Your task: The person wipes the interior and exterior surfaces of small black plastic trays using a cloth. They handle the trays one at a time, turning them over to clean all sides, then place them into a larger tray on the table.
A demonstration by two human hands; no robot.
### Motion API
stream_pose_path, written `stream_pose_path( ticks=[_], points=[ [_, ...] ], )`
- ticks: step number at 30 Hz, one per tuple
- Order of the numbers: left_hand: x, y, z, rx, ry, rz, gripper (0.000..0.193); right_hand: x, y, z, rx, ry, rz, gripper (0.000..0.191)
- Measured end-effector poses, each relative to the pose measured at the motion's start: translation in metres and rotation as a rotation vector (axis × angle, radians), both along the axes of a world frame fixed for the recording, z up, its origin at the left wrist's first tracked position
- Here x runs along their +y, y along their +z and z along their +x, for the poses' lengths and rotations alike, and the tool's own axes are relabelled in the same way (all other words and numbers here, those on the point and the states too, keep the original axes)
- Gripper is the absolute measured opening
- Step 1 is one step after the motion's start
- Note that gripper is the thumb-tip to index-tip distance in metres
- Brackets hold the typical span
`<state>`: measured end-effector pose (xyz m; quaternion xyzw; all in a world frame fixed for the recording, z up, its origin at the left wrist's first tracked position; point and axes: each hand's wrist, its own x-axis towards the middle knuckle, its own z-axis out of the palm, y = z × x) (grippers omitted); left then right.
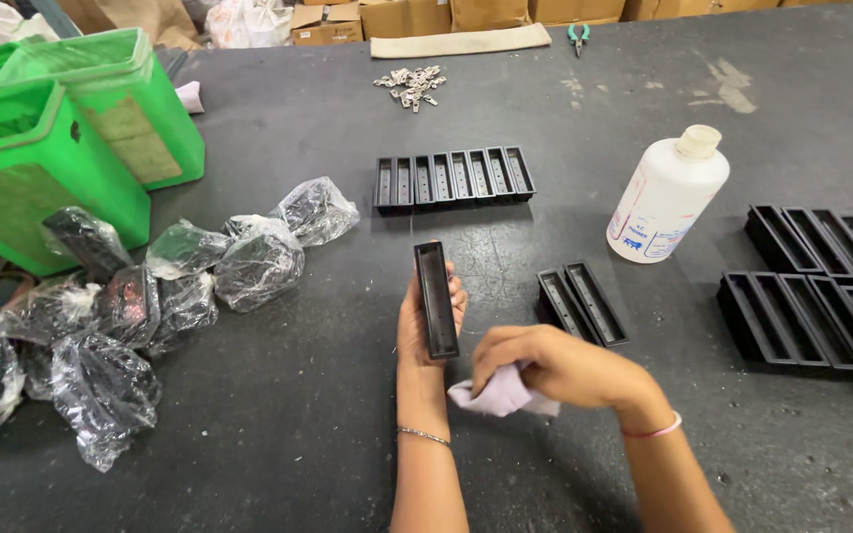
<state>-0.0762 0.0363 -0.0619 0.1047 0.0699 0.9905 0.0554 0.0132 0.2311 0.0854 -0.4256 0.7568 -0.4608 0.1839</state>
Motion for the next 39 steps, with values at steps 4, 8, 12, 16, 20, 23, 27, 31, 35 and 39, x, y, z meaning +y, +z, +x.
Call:
stream_pose_path(
  ticks=[4, 8, 12, 16, 20, 23, 27, 31, 35, 39],
  points=[
    [0.004, 0.002, 0.001, -0.041, 0.029, -0.035, 0.036, 0.013, 0.003, -0.008, 0.134, -0.215, -0.017, 0.059],
    [0.003, 0.002, 0.001, -0.019, 0.008, -0.016, 0.034, 0.028, -0.003, -0.017, 0.256, -0.551, -0.054, 0.06],
    [0.002, 0.001, 0.0, -0.022, -0.04, 0.064, 0.03, 0.044, -0.014, -0.029, 0.281, -0.778, -0.249, 0.05],
    [0.0, 0.0, 0.0, -0.03, -0.075, 0.136, 0.038, 0.066, -0.028, -0.03, 0.374, -0.898, -0.27, 0.05],
    [0.002, -0.001, 0.0, -0.001, -0.085, 0.129, 0.044, 0.098, -0.039, -0.027, 0.52, -1.041, -0.192, 0.05],
    [0.005, -0.003, -0.001, -0.026, -0.089, 0.121, 0.044, 0.115, -0.051, -0.024, 0.646, -1.145, -0.248, 0.048],
    [0.005, -0.007, -0.004, -0.042, -0.066, 0.064, 0.042, 0.127, -0.068, -0.026, 0.55, -1.304, -0.363, 0.026],
    [0.008, -0.012, -0.007, -0.152, -0.053, 0.055, 0.032, 0.141, -0.079, -0.03, 0.543, -1.309, -0.425, 0.031],
    [0.008, -0.012, -0.005, -0.166, -0.021, 0.037, 0.03, 0.144, -0.085, -0.032, 0.465, -1.353, -0.481, 0.025],
    [0.009, -0.007, -0.002, -0.188, -0.019, 0.051, 0.03, 0.144, -0.086, -0.03, 0.515, -1.359, -0.46, 0.025]
  ],
)
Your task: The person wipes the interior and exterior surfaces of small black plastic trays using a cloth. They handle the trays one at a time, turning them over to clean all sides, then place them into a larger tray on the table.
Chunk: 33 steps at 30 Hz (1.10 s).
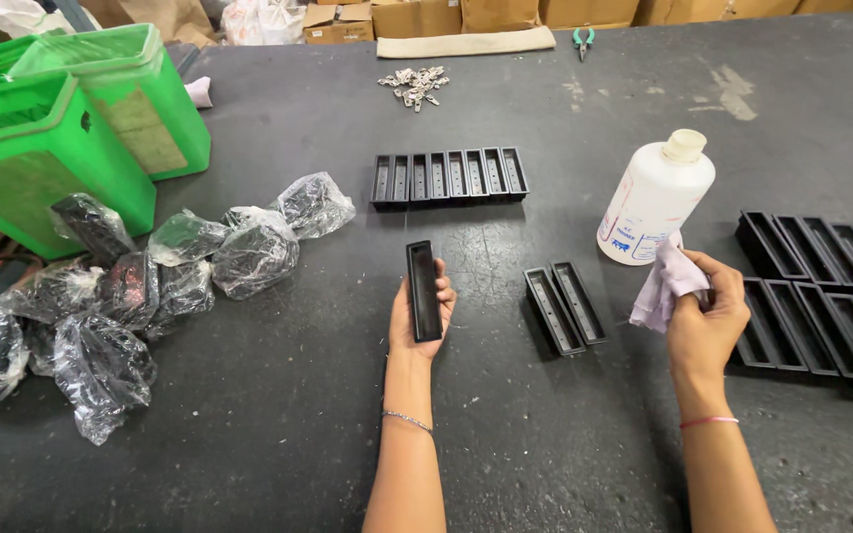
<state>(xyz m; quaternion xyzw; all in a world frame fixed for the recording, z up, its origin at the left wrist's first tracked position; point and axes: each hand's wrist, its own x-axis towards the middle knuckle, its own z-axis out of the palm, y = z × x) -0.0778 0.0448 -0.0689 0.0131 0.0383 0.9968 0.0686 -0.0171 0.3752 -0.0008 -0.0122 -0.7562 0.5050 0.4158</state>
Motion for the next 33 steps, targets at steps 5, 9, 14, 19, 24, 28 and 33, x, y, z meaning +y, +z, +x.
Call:
stream_pose_path(
  ticks=[5, 9, 14, 19, 24, 28, 33],
  points=[
    [0.001, 0.006, 0.002, 0.043, 0.005, -0.024, 0.035, 0.002, -0.001, 0.0, -0.024, -0.026, -0.008, 0.026],
    [0.003, 0.008, 0.002, 0.015, 0.021, -0.051, 0.036, 0.006, -0.001, -0.003, -0.019, -0.009, -0.047, 0.026],
    [0.005, 0.009, 0.002, -0.052, 0.04, -0.087, 0.031, 0.007, -0.002, -0.003, -0.045, -0.004, -0.07, 0.029],
    [0.004, 0.011, 0.004, -0.02, 0.045, -0.366, 0.043, 0.006, 0.0, -0.002, -0.055, -0.002, -0.086, 0.025],
    [0.008, 0.012, 0.007, -0.049, 0.111, -0.465, 0.046, 0.008, -0.002, -0.002, -0.069, -0.011, -0.082, 0.023],
    [0.01, 0.014, 0.005, -0.099, 0.101, -0.269, 0.037, 0.013, -0.006, -0.006, -0.074, 0.002, -0.155, 0.024],
    [0.011, 0.014, 0.004, -0.056, 0.066, -0.16, 0.032, 0.018, -0.01, -0.009, -0.053, 0.004, -0.166, 0.027]
  ],
)
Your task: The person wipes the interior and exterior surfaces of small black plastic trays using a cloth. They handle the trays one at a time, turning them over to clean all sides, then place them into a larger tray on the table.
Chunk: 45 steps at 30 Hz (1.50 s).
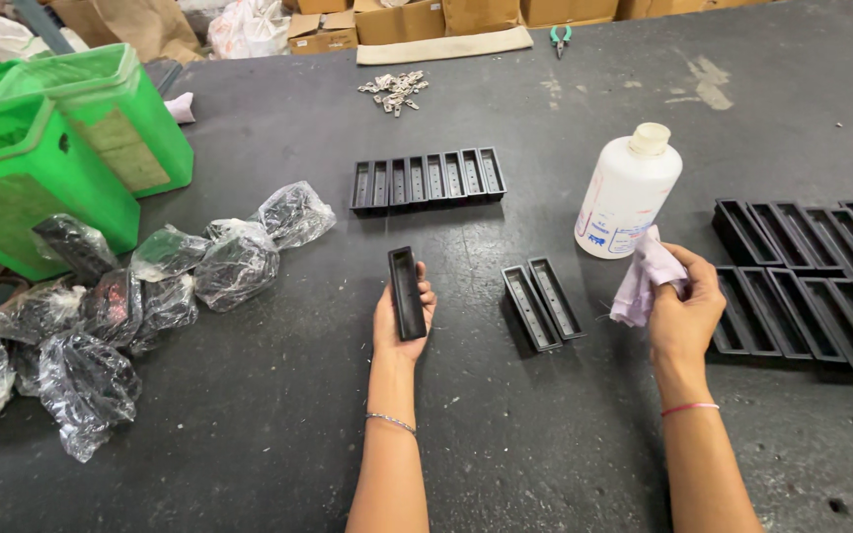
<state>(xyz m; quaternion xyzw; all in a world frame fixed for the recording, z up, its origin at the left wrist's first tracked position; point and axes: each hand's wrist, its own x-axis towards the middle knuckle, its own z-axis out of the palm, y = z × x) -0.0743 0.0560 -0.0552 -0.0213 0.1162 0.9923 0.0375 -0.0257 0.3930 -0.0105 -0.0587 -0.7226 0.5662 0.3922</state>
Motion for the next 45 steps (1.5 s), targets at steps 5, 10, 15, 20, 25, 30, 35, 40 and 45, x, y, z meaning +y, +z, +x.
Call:
stream_pose_path(
  ticks=[5, 10, 15, 20, 25, 30, 35, 40, 45],
  points=[
    [0.002, 0.002, 0.002, 0.014, -0.001, -0.024, 0.033, 0.0, 0.003, 0.002, 0.008, 0.01, -0.019, 0.024],
    [0.003, 0.0, 0.001, 0.015, -0.011, -0.047, 0.034, 0.001, 0.005, 0.003, 0.006, 0.011, -0.038, 0.022],
    [0.008, 0.0, 0.006, -0.079, 0.224, -0.461, 0.044, 0.005, -0.001, 0.0, 0.025, 0.031, -0.073, 0.023],
    [0.026, 0.033, 0.002, -0.021, 0.412, -0.588, 0.044, 0.008, -0.002, -0.003, -0.021, 0.02, -0.126, 0.03],
    [0.061, 0.063, -0.042, 0.038, 0.518, -0.805, 0.041, 0.006, 0.003, 0.001, -0.018, 0.029, -0.133, 0.029],
    [0.114, 0.069, -0.076, 0.385, 0.863, -1.325, 0.028, 0.005, 0.012, 0.003, -0.05, 0.003, -0.129, 0.026],
    [0.124, 0.061, -0.084, 0.469, 0.656, -1.747, 0.022, 0.007, 0.016, 0.002, -0.066, 0.004, -0.138, 0.025],
    [0.132, 0.067, -0.095, 0.473, 0.3, -2.195, 0.036, 0.008, 0.014, -0.001, -0.063, 0.019, -0.134, 0.028],
    [0.135, 0.071, -0.107, 0.821, 0.515, -2.464, 0.032, 0.013, 0.014, -0.003, -0.054, 0.033, -0.177, 0.028]
  ],
)
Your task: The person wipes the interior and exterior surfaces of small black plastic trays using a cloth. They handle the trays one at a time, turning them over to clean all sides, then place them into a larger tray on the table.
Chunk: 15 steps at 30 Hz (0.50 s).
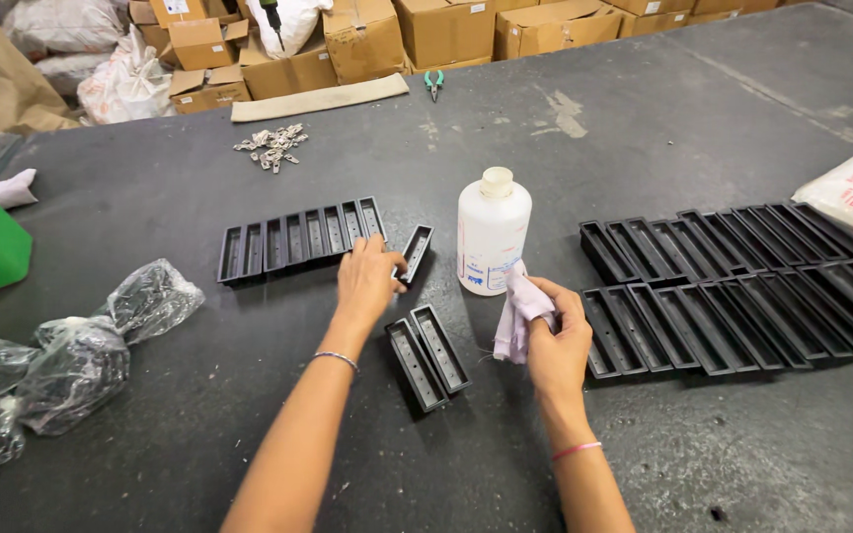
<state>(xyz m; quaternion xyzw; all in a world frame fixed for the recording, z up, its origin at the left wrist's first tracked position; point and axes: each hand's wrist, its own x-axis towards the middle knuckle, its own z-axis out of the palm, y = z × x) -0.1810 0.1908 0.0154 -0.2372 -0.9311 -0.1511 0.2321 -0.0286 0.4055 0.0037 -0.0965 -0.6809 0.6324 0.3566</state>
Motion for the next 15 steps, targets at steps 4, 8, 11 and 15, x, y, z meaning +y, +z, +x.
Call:
stream_pose_path(
  ticks=[4, 8, 11, 15],
  points=[
    [0.004, 0.0, -0.009, 0.078, -0.101, 0.014, 0.019, -0.001, 0.002, 0.0, 0.003, 0.001, 0.011, 0.028],
    [0.024, 0.007, -0.026, 0.159, -0.064, 0.004, 0.018, -0.006, 0.005, 0.002, -0.066, 0.017, 0.001, 0.028],
    [0.034, 0.019, -0.039, 0.21, 0.033, -0.015, 0.017, -0.006, 0.007, 0.0, -0.049, 0.019, 0.019, 0.027],
    [0.039, 0.03, -0.047, 0.198, 0.138, -0.01, 0.019, -0.004, 0.006, -0.003, -0.055, 0.01, 0.025, 0.027]
  ],
)
